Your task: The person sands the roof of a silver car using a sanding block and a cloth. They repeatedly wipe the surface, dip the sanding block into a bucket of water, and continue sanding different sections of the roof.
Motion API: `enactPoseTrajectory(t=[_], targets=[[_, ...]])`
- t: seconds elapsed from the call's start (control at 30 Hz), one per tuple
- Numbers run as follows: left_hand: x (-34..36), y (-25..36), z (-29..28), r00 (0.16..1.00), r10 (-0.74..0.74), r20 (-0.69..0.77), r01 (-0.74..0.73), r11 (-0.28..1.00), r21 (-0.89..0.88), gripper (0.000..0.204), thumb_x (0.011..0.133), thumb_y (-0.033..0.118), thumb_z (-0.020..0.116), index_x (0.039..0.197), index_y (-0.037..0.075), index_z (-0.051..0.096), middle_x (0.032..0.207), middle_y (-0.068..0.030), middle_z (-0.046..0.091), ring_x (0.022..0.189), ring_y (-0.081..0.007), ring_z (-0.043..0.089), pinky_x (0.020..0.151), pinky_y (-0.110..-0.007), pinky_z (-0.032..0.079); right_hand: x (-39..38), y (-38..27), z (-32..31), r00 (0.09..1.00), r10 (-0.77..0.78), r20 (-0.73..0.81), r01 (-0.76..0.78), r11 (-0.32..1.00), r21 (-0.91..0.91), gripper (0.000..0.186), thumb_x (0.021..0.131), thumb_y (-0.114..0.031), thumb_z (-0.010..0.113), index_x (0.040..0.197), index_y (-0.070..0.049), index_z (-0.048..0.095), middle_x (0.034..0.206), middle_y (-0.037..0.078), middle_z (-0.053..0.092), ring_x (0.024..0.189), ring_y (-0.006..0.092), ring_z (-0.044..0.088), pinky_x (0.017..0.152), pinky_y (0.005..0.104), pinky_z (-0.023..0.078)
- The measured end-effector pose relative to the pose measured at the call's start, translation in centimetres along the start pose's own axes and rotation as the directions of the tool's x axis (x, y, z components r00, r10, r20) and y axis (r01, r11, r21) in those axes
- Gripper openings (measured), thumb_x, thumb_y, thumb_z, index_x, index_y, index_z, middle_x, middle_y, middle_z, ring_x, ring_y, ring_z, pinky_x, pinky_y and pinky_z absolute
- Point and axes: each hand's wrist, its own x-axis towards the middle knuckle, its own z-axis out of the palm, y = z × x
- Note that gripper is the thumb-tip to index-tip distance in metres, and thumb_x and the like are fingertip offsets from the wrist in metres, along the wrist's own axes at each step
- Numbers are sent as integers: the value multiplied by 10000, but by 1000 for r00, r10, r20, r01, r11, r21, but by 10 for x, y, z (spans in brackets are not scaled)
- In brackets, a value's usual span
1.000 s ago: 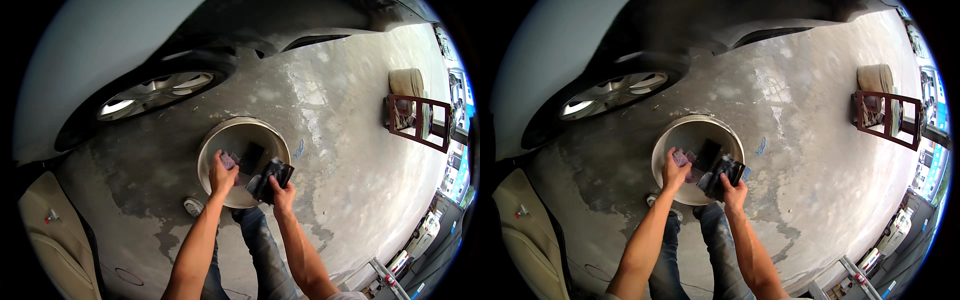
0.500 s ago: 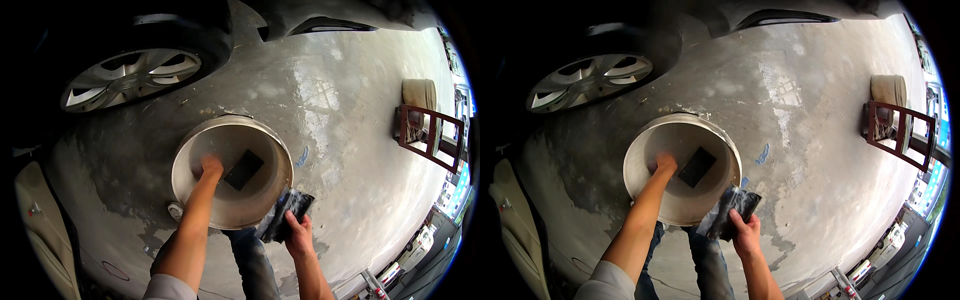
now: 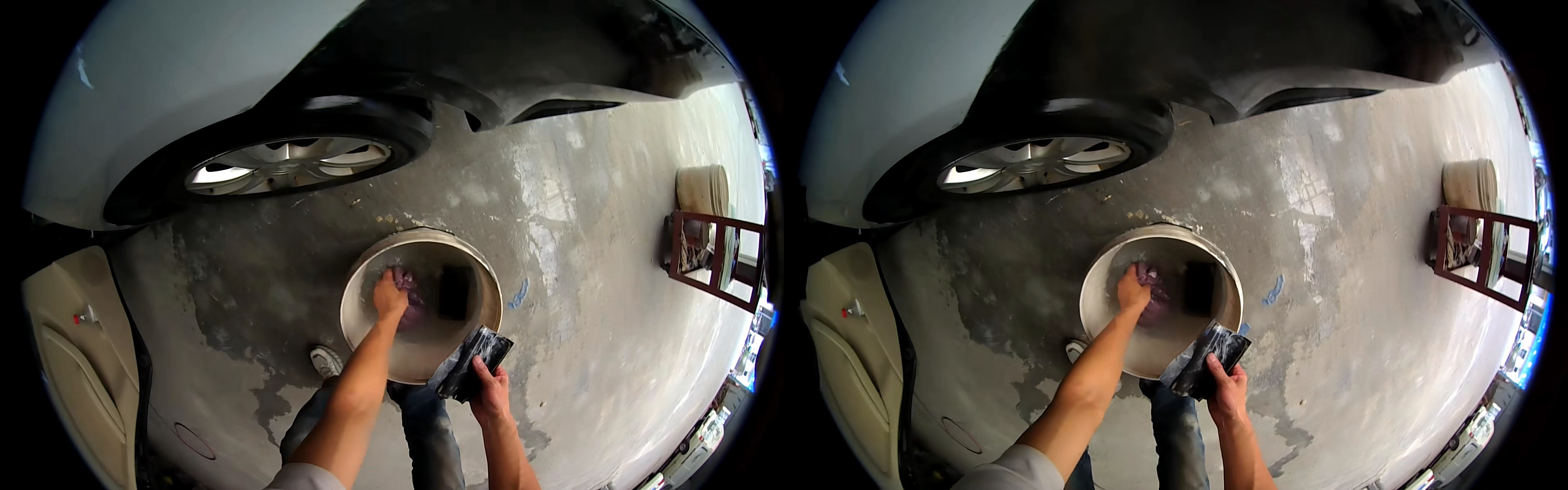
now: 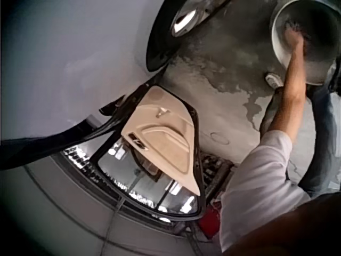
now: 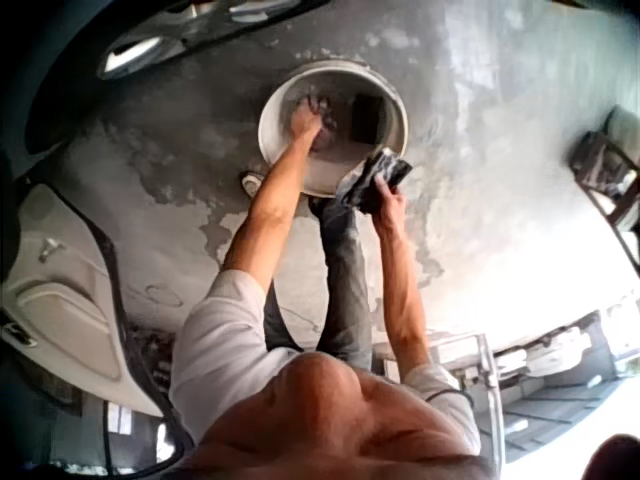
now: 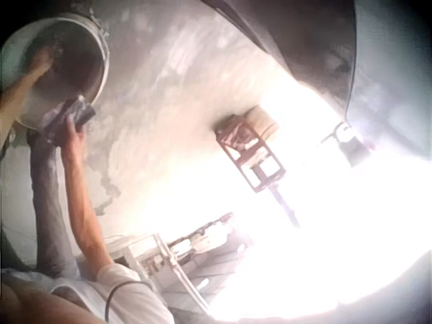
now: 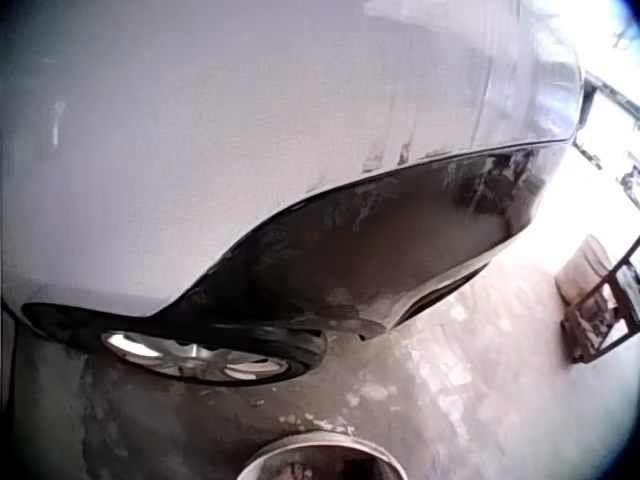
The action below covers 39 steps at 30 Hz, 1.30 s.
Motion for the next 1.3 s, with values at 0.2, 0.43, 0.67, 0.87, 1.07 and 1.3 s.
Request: enactPoseTrajectory(t=[0.2,0.43,0.67,0.87,1.07,1.3], targets=[[10,-44,58,993,120,0,-115,947,299,621,789,331,792,1286,16,592,1168,-232,700,1112,-433,665,946,-499,540,22,18,16,999,-23,46,26,997,-73,196,971,-117,698,1136,-15,671,1038,78,736,908,194,721,843,371,599],[-73,33,-28,970,-22,243,111,927,-357,485,754,333,766,1145,58,681,1113,-242,719,1086,-423,680,928,-484,543,28,14,8,997,-61,38,60,998,21,303,988,-227,678,1238,-64,627,1141,92,713,1030,261,704,928,454,578],[-209,135,-130,748,505,431,-274,826,-492,390,858,374,630,1084,57,656,1099,-249,694,1011,-468,659,878,-523,532,-34,0,-26,906,-174,386,102,974,200,558,1038,-429,528,1500,-121,466,1484,115,529,1336,305,527,1117,497,430],[-286,192,-227,437,661,609,-685,684,-250,761,895,580,500,1477,91,479,1262,-247,657,1408,-532,333,1126,-750,160,-135,-13,17,888,-416,195,273,820,503,522,1015,-465,543,1435,-156,516,1415,110,559,1273,313,538,1062,511,443],[-286,195,-402,378,923,79,-826,374,-422,659,894,363,638,1465,78,472,1467,-230,472,1273,-431,533,1032,-525,483,-173,-112,63,538,-604,588,174,762,624,471,1004,-487,558,1339,-156,574,1334,120,590,1246,317,528,1066,551,415],[-236,145,-748,425,904,-42,-900,417,-131,326,954,256,641,1221,68,662,1140,-169,712,1072,-365,673,912,-453,537,-303,-271,148,122,-819,561,681,481,553,518,1037,-432,450,1483,-175,506,1433,71,560,1242,238,559,1005,429,486]])
